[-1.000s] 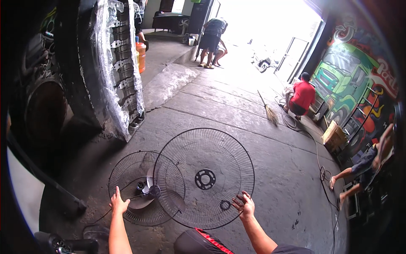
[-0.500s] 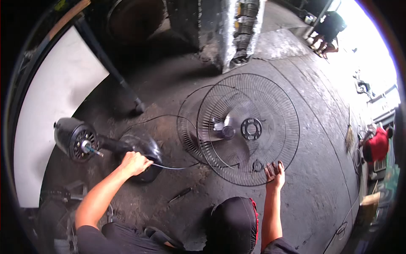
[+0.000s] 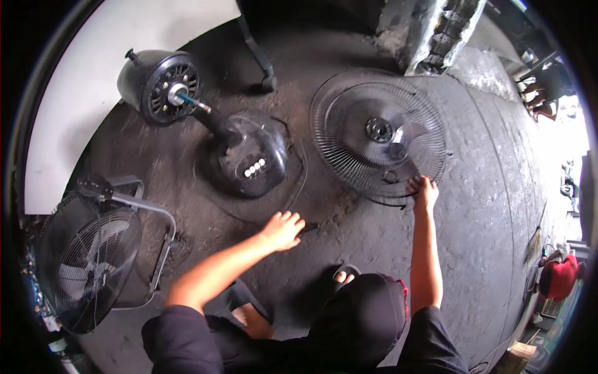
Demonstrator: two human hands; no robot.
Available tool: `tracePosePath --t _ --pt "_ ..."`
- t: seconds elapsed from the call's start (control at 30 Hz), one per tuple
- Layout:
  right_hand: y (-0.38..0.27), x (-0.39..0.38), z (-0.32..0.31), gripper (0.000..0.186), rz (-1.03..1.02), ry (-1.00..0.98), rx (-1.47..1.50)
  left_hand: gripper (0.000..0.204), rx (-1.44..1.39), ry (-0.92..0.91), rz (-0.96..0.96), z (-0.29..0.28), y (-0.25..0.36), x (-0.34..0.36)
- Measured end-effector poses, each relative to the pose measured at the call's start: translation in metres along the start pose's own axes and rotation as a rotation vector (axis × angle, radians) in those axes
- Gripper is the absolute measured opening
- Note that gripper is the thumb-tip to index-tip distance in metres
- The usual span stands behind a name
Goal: Repairing and reassembling electric fans in a garage setting.
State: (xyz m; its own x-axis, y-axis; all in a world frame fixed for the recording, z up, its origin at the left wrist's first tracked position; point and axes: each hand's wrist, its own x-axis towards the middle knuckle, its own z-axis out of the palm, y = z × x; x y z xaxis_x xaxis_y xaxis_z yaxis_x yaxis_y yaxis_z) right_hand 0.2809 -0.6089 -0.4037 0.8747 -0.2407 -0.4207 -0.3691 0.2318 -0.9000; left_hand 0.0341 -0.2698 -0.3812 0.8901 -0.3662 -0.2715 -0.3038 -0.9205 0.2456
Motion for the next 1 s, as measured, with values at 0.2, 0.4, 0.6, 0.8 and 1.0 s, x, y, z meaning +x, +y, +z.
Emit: tracePosePath --t 0.2,0.4,0.6,0.8,1.0 --pt "0.002 0.022 -0.076 0.046 -0.313 0.256 -0.725 0.037 -0.155 0.006 0.01 0.03 0.006 0.037" --pt "-0.021 0.032 -0.034 0.09 0.115 0.157 -0.311 0.05 -1.527 0.346 -0.669 -0.03 -0.092 0.114" --pt "-0.013 0.093 -0.057 0.055 0.071 0.139 -0.337 0.094 -1.663 0.396 -0.802 -0.092 -0.08 0.187" --pt "0.017 0.05 -0.078 0.047 0.168 -0.145 0.132 0.065 -1.988 0.159 -0.693 -0.037 -0.103 0.195" --pt "0.0 0.023 -0.072 0.056 0.081 -0.09 -0.057 0.045 -1.962 0.429 -0.786 -0.032 -0.083 0.223"
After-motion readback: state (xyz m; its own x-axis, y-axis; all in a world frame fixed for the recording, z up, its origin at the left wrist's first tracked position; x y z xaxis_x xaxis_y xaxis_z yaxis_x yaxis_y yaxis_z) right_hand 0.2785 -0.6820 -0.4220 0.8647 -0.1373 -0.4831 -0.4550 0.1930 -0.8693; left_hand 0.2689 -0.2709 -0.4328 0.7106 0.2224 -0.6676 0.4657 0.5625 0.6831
